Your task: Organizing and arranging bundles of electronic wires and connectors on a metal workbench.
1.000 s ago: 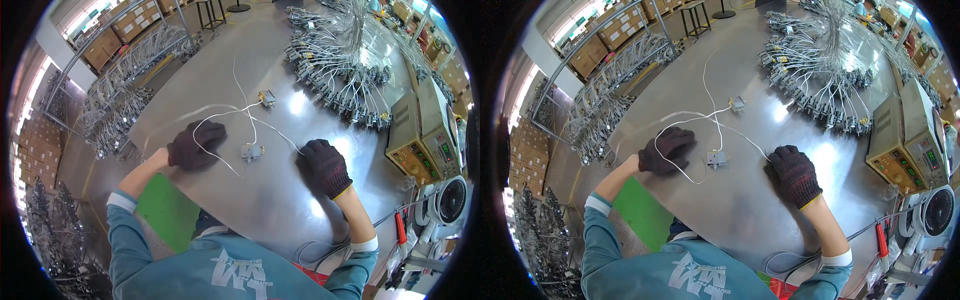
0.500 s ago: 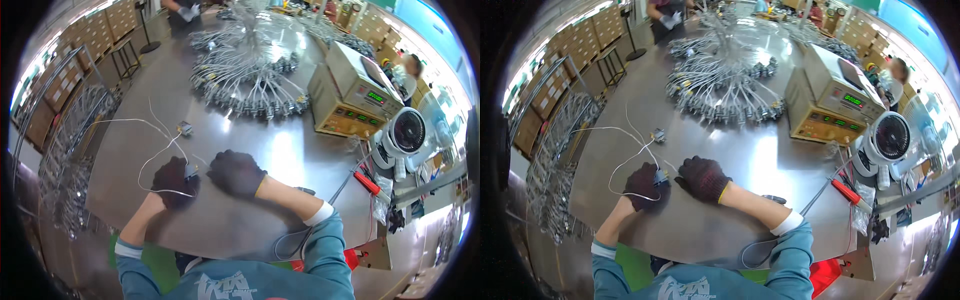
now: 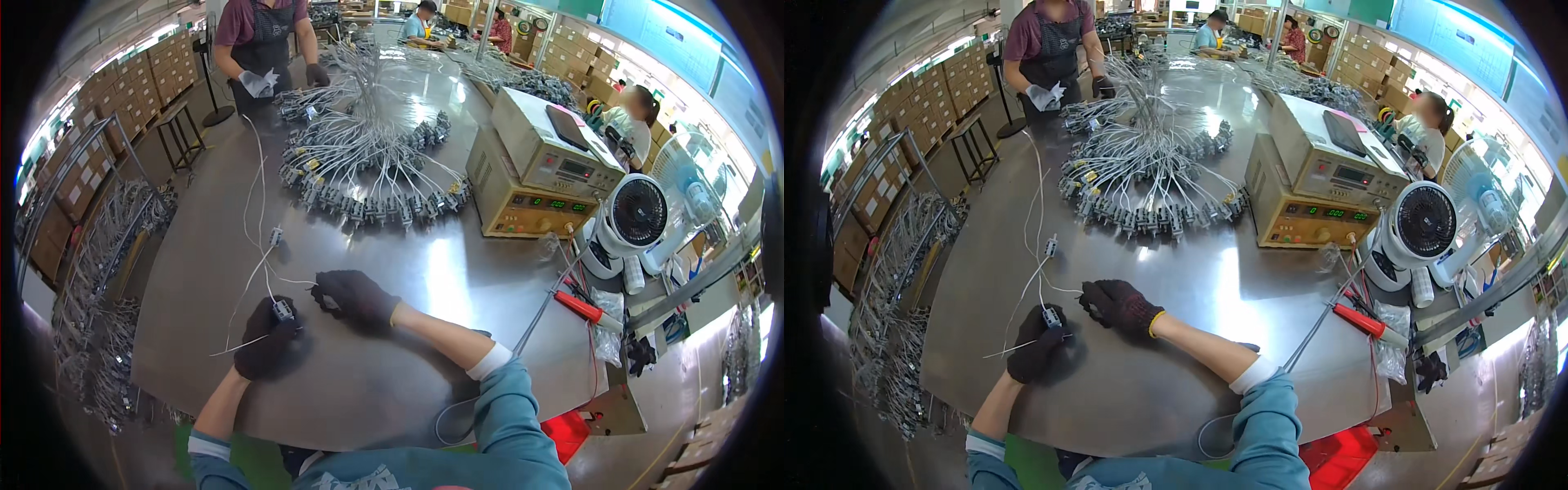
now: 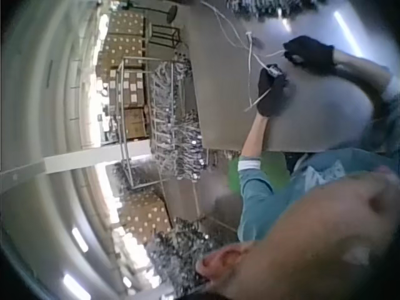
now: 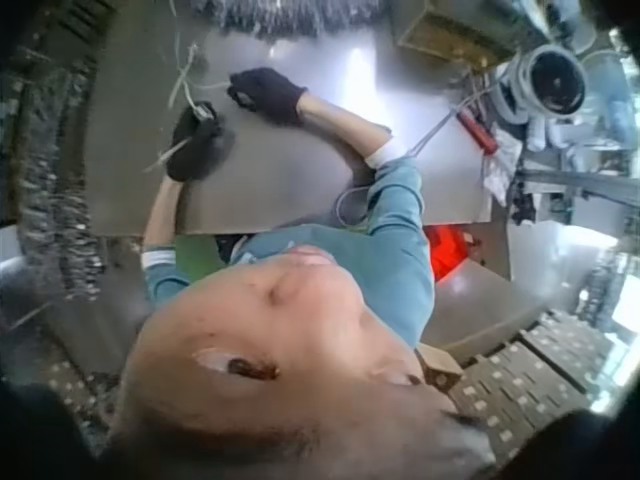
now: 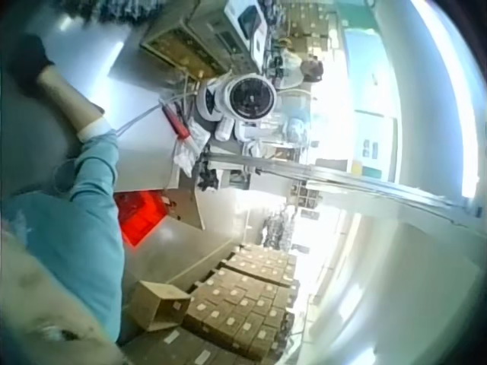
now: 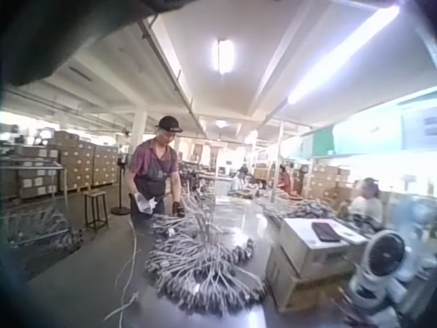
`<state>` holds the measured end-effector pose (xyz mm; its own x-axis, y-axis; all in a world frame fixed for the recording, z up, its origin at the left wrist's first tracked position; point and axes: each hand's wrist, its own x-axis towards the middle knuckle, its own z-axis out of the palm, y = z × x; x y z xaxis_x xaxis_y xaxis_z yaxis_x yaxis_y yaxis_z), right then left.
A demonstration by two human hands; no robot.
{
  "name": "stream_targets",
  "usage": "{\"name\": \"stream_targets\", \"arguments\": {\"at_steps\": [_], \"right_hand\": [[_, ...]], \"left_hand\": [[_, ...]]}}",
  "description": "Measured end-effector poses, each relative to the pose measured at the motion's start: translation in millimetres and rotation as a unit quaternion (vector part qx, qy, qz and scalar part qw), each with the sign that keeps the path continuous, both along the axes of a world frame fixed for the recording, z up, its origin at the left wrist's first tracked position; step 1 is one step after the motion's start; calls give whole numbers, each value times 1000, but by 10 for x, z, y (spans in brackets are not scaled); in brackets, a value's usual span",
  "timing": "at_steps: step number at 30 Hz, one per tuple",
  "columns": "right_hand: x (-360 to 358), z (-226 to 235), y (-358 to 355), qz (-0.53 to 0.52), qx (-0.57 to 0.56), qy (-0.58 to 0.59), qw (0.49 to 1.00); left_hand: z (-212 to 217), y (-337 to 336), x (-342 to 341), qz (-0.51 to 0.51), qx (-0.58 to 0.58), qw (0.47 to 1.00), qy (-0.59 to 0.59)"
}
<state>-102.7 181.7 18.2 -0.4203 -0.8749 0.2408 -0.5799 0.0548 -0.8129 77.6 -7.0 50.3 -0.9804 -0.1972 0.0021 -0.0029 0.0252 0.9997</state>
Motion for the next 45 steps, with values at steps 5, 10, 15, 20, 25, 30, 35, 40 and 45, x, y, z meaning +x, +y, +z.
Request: {"name": "stream_targets", "arguments": {"at_steps": [5,10,15,20,25,30,35,40,45], "right_hand": [[66,-31,-108,-31,-74,129,988],[61,14,-265,-28,-4,231,972],[80,144,-301,8,25,-30,999],[54,193,-430,-12,-38,108,993],[-31,294,-506,59,-21,183,981],[-67,421,-515,44,74,125,988],[-395,633,-705,-47,63,81,994],[-684,656,-1125,-58,61,327,941],[-811,559,-1531,-13,84,389,917]], "left_hand": [[90,36,-185,-21,-34,998,-38],[1,60,-440,-46,-115,992,25],[-119,14,-559,-19,-159,985,68],[-166,6,-584,-18,-10,999,48],[-106,-82,-499,55,-47,992,106],[-74,-32,-452,115,-78,989,47],[-234,-46,-540,99,-161,978,93],[-356,-64,-571,92,-224,967,77],[-301,-63,-526,88,-226,966,92]]}}
